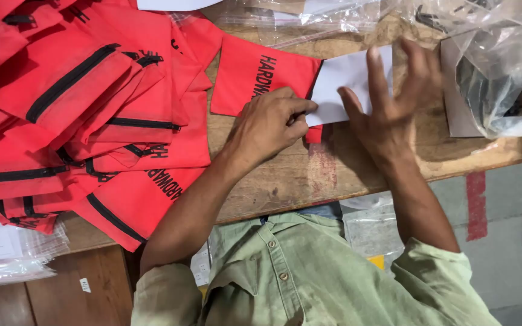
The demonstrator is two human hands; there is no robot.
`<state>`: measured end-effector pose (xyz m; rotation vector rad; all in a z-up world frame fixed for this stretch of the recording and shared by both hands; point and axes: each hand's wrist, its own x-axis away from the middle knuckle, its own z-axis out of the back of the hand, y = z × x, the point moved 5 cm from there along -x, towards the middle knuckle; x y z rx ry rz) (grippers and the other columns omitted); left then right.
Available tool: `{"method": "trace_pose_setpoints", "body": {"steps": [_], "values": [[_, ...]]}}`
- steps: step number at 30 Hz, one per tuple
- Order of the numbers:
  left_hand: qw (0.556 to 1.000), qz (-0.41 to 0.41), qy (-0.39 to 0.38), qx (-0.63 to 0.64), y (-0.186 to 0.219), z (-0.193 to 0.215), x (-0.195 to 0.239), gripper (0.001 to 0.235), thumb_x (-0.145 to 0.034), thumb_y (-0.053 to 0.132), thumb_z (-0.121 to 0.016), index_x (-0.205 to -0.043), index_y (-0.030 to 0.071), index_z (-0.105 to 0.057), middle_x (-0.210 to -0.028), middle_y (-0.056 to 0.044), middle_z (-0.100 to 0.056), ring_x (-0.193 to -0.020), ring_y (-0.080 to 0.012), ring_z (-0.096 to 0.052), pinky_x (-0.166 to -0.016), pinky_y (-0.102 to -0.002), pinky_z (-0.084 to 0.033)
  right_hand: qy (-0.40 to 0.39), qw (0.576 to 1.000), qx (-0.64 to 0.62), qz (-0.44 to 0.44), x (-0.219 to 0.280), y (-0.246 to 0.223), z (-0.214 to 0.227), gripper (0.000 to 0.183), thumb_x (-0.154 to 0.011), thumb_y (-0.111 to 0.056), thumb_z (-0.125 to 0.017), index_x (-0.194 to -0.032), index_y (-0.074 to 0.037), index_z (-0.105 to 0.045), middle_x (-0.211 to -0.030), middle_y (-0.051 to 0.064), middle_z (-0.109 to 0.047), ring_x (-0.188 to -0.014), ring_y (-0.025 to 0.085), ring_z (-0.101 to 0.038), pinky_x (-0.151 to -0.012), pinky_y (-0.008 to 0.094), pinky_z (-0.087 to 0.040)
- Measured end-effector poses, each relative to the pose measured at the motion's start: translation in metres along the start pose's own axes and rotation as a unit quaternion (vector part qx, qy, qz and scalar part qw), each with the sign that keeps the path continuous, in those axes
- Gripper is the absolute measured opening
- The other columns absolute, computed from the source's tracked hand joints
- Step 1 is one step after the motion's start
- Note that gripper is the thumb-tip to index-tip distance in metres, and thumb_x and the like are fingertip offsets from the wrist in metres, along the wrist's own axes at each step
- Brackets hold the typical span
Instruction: Packaging hardware screws and instruction manuals into small red pouches.
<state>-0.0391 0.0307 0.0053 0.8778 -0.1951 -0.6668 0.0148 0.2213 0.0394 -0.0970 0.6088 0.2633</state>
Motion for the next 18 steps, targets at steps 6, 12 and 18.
{"method": "trace_pose_setpoints", "body": {"steps": [6,12,18], "values": [[0.999,0.027,-0.006,0.04,0.0,0.007,-0.004,0.026,-0.083,0.017,-0.072,-0.107,0.011,-0.08,-0.088,-0.008,-0.071,-0.078,-0.0258,-0.07,-0.068,-0.041,-0.055,-0.135,0.977,-0.097,0.133,0.024,-0.026,-0.005,0.045,-0.08,-0.025,-0.092,-0.123,-0.023,-0.081,-0.15,0.004,-0.06,-0.131,0.029,-0.054,-0.11,0.054,-0.034],[0.99,0.037,-0.022,0.134,-0.007,0.012,-0.008,0.025,-0.082,0.011,-0.069,-0.105,0.006,-0.077,-0.075,-0.006,-0.071,-0.065,-0.0148,-0.068,-0.061,-0.03,-0.053,-0.12,0.963,-0.214,0.11,0.018,-0.02,-0.022,0.035,-0.085,-0.004,-0.082,-0.119,-0.014,-0.081,-0.124,0.003,-0.072,-0.112,0.026,-0.064,-0.099,0.041,-0.051],[0.964,0.112,-0.058,0.235,-0.012,0.015,-0.006,0.026,-0.085,0.01,-0.068,-0.111,0.006,-0.068,-0.072,0.002,-0.072,-0.064,-0.0041,-0.068,-0.06,-0.022,-0.054,-0.126,0.944,-0.302,0.039,0.0,-0.019,-0.017,0.029,-0.086,-0.005,-0.083,-0.114,-0.009,-0.078,-0.112,0.003,-0.073,-0.105,0.025,-0.066,-0.09,0.038,-0.05]]}}
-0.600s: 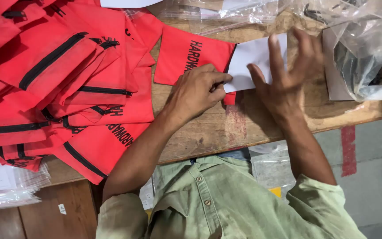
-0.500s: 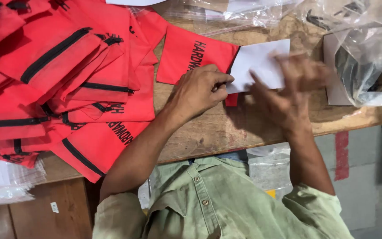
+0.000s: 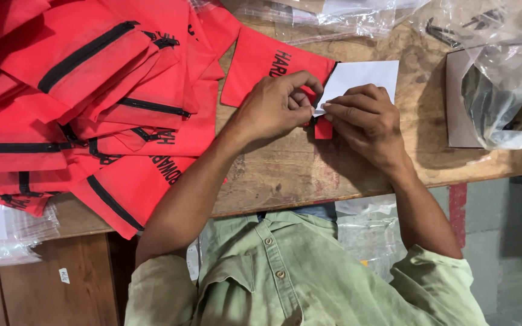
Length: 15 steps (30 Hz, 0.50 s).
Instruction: Packaging hardware screws and instruction manuals into small red pouches.
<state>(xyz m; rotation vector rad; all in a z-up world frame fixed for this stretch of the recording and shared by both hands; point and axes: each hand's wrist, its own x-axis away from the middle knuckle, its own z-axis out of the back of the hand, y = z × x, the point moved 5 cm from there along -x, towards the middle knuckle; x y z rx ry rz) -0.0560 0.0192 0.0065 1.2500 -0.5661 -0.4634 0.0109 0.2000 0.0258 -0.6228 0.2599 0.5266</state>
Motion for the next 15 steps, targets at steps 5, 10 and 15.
{"method": "trace_pose_setpoints", "body": {"steps": [5,10,15], "values": [[0.997,0.043,0.012,0.058,-0.008,0.003,-0.001,0.032,-0.083,0.01,-0.075,-0.111,0.005,-0.06,-0.075,0.0,-0.072,-0.066,-0.0046,-0.069,-0.057,-0.023,-0.054,0.01,0.995,0.089,0.045,-0.009,-0.017,-0.003,0.025,-0.085,-0.005,-0.084,-0.109,-0.006,-0.077,-0.107,0.004,-0.074,-0.097,0.023,-0.065,-0.083,0.039,-0.049],[0.985,0.106,0.02,0.134,-0.006,0.005,0.002,0.04,-0.079,0.006,-0.078,-0.109,0.003,-0.051,-0.071,-0.004,-0.072,-0.062,-0.008,-0.068,-0.052,-0.026,-0.052,0.002,0.986,0.141,0.09,-0.005,-0.023,-0.012,0.022,-0.083,-0.004,-0.083,-0.103,-0.004,-0.076,-0.103,0.005,-0.073,-0.087,0.021,-0.061,-0.076,0.038,-0.048],[0.989,0.029,0.026,0.141,-0.018,-0.004,-0.001,0.039,-0.086,0.011,-0.082,-0.114,0.007,-0.056,-0.083,-0.001,-0.076,-0.074,-0.0049,-0.07,-0.064,-0.022,-0.056,-0.084,0.994,0.061,0.037,-0.003,-0.011,-0.014,0.027,-0.077,-0.009,-0.084,-0.104,-0.01,-0.079,-0.117,0.009,-0.067,-0.104,0.03,-0.058,-0.088,0.048,-0.045]]}}
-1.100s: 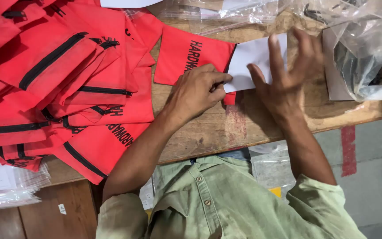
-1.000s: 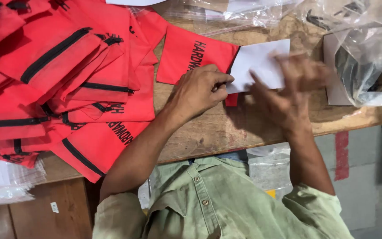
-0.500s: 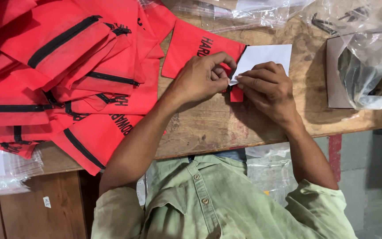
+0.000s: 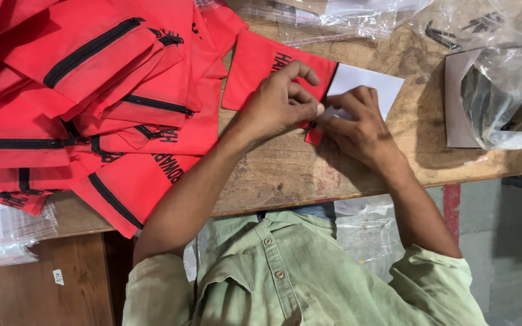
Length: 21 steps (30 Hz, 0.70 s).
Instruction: Packaging hardware screws and instruction manuals into small red pouches.
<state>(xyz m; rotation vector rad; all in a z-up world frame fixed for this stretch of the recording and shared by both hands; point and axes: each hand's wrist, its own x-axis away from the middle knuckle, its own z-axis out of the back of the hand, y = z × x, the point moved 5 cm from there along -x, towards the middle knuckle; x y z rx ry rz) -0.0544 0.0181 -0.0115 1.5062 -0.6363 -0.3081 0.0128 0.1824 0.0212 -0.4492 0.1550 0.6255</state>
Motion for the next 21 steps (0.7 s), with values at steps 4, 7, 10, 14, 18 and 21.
{"method": "trace_pose_setpoints", "body": {"steps": [4,7,10,14,18,21], "values": [[0.993,-0.081,0.023,-0.081,-0.021,-0.005,-0.009,0.029,-0.092,0.015,-0.075,-0.115,0.009,-0.06,-0.107,-0.004,-0.076,-0.099,-0.0118,-0.075,-0.088,-0.029,-0.067,-0.05,0.998,-0.007,-0.034,0.009,0.004,-0.005,0.042,-0.067,-0.016,-0.083,-0.11,-0.015,-0.081,-0.14,0.018,-0.054,-0.13,0.042,-0.045,-0.104,0.057,-0.04],[0.867,-0.244,0.091,-0.426,0.006,-0.013,0.003,0.04,-0.084,0.026,-0.083,-0.118,0.013,-0.068,-0.138,-0.014,-0.058,-0.132,-0.036,-0.044,-0.105,-0.055,-0.042,-0.033,0.995,0.064,-0.062,0.029,0.025,-0.007,0.038,-0.075,-0.01,-0.08,-0.109,-0.027,-0.082,-0.155,0.016,-0.045,-0.143,0.039,-0.037,-0.118,0.059,-0.034],[0.86,-0.227,0.067,-0.452,-0.004,-0.018,0.007,0.06,-0.086,0.042,-0.08,-0.132,0.008,-0.064,-0.148,-0.018,-0.045,-0.143,-0.0375,-0.027,-0.117,-0.064,-0.022,0.092,0.971,0.11,-0.192,0.046,0.052,0.019,0.042,-0.102,-0.026,-0.086,-0.139,-0.013,-0.072,-0.16,0.018,-0.045,-0.149,0.035,-0.038,-0.126,0.058,-0.036],[0.842,-0.244,0.106,-0.469,0.009,-0.022,0.008,0.062,-0.086,0.048,-0.077,-0.128,0.004,-0.064,-0.14,-0.018,-0.049,-0.133,-0.0364,-0.038,-0.108,-0.06,-0.029,0.109,0.952,0.021,-0.284,0.045,0.061,0.034,0.045,-0.094,-0.018,-0.086,-0.126,0.002,-0.061,-0.127,0.026,-0.051,-0.111,0.034,-0.049,-0.087,0.044,-0.05],[0.859,-0.194,0.136,-0.454,0.018,-0.026,0.008,0.052,-0.083,0.044,-0.078,-0.108,0.0,-0.067,-0.106,-0.015,-0.059,-0.105,-0.0343,-0.052,-0.085,-0.053,-0.039,0.175,0.867,-0.337,-0.323,0.059,0.08,0.009,0.016,-0.105,-0.003,-0.074,-0.111,-0.002,-0.059,-0.098,0.005,-0.066,-0.084,0.007,-0.062,-0.069,0.023,-0.05],[0.815,-0.257,0.176,-0.489,-0.007,-0.034,0.007,0.019,-0.094,0.024,-0.073,-0.098,0.007,-0.066,-0.09,-0.008,-0.059,-0.092,-0.0277,-0.059,-0.081,-0.047,-0.047,0.18,0.836,-0.362,-0.37,0.045,0.072,0.003,0.014,-0.099,-0.001,-0.071,-0.104,-0.003,-0.059,-0.083,0.001,-0.069,-0.068,0.004,-0.058,-0.057,0.019,-0.044]]}}
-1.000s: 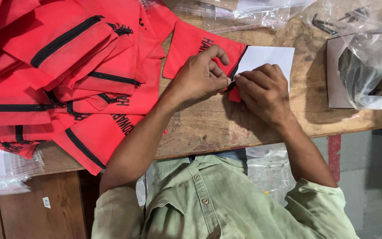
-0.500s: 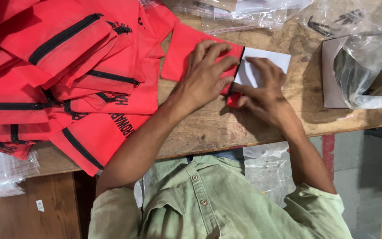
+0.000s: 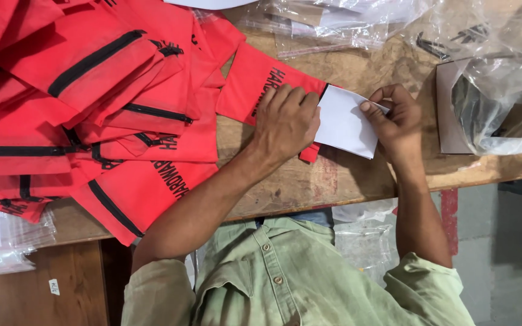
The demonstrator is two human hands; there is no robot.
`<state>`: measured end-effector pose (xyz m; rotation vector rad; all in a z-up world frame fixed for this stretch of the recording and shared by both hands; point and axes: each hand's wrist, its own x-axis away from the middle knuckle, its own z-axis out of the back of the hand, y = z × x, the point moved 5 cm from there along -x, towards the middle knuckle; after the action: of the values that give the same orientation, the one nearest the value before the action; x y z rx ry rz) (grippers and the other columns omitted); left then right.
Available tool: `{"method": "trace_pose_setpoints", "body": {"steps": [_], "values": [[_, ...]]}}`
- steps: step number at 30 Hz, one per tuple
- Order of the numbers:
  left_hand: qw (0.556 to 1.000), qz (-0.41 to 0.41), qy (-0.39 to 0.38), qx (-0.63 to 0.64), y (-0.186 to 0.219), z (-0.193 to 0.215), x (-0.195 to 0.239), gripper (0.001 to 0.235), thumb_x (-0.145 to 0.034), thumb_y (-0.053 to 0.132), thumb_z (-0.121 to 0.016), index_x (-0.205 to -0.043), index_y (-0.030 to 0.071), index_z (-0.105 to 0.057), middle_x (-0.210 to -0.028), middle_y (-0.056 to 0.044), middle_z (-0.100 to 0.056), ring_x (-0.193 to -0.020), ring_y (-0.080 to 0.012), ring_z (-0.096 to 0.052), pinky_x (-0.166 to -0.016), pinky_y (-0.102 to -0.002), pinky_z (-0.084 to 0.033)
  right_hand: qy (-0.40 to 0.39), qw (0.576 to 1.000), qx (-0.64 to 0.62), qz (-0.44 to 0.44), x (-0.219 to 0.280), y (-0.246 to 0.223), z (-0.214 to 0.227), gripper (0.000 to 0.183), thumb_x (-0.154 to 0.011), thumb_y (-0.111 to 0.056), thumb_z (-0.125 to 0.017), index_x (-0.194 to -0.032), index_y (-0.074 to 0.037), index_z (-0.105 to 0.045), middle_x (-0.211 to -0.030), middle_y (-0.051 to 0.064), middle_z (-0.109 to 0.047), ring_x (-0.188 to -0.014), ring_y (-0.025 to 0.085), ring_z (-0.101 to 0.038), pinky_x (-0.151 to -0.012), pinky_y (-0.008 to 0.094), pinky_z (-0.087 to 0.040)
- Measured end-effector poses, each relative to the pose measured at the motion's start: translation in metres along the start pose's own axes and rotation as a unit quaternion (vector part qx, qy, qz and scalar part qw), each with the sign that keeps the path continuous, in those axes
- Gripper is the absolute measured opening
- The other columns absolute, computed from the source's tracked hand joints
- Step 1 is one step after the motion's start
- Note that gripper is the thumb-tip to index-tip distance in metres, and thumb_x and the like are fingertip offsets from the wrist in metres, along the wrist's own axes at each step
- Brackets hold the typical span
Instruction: Packaging hardware screws and instruction manuals into small red pouches.
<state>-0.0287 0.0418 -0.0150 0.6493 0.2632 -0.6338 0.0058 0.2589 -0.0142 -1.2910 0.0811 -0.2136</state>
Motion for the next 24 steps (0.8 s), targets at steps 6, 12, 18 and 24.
{"method": "trace_pose_setpoints", "body": {"steps": [6,12,18,24], "values": [[0.992,-0.039,0.054,0.108,0.014,0.02,-0.001,0.013,-0.096,0.014,-0.07,-0.098,0.004,-0.063,-0.089,-0.009,-0.059,-0.085,-0.0267,-0.062,-0.072,-0.041,-0.055,0.023,0.999,-0.016,0.041,0.003,0.032,0.004,0.015,-0.104,0.002,-0.074,-0.107,0.0,-0.059,-0.087,0.0,-0.065,-0.074,0.004,-0.055,-0.062,0.02,-0.041],[0.987,-0.006,0.036,0.156,0.012,0.009,0.001,0.015,-0.098,0.013,-0.07,-0.1,0.002,-0.061,-0.09,-0.011,-0.057,-0.08,-0.0271,-0.066,-0.069,-0.041,-0.056,0.041,0.995,-0.034,0.084,0.013,0.023,-0.022,0.017,-0.107,-0.003,-0.073,-0.11,-0.001,-0.057,-0.099,0.002,-0.064,-0.087,0.003,-0.06,-0.072,0.018,-0.048],[0.987,-0.006,0.069,0.145,0.012,0.023,-0.002,0.013,-0.098,0.012,-0.069,-0.102,0.003,-0.061,-0.09,-0.011,-0.057,-0.08,-0.028,-0.067,-0.069,-0.041,-0.057,0.015,0.998,-0.059,0.023,0.022,-0.01,-0.023,0.021,-0.106,-0.008,-0.069,-0.122,-0.002,-0.057,-0.101,0.002,-0.069,-0.086,0.003,-0.064,-0.074,0.017,-0.053],[0.986,-0.011,0.028,0.163,0.015,0.006,0.001,0.011,-0.102,0.011,-0.066,-0.103,0.002,-0.061,-0.09,-0.01,-0.057,-0.072,-0.0259,-0.067,-0.061,-0.039,-0.057,-0.047,0.975,-0.169,-0.134,0.04,0.002,-0.009,0.015,-0.099,-0.004,-0.071,-0.112,0.003,-0.071,-0.085,0.005,-0.072,-0.061,0.006,-0.06,-0.051,0.02,-0.046]]}}
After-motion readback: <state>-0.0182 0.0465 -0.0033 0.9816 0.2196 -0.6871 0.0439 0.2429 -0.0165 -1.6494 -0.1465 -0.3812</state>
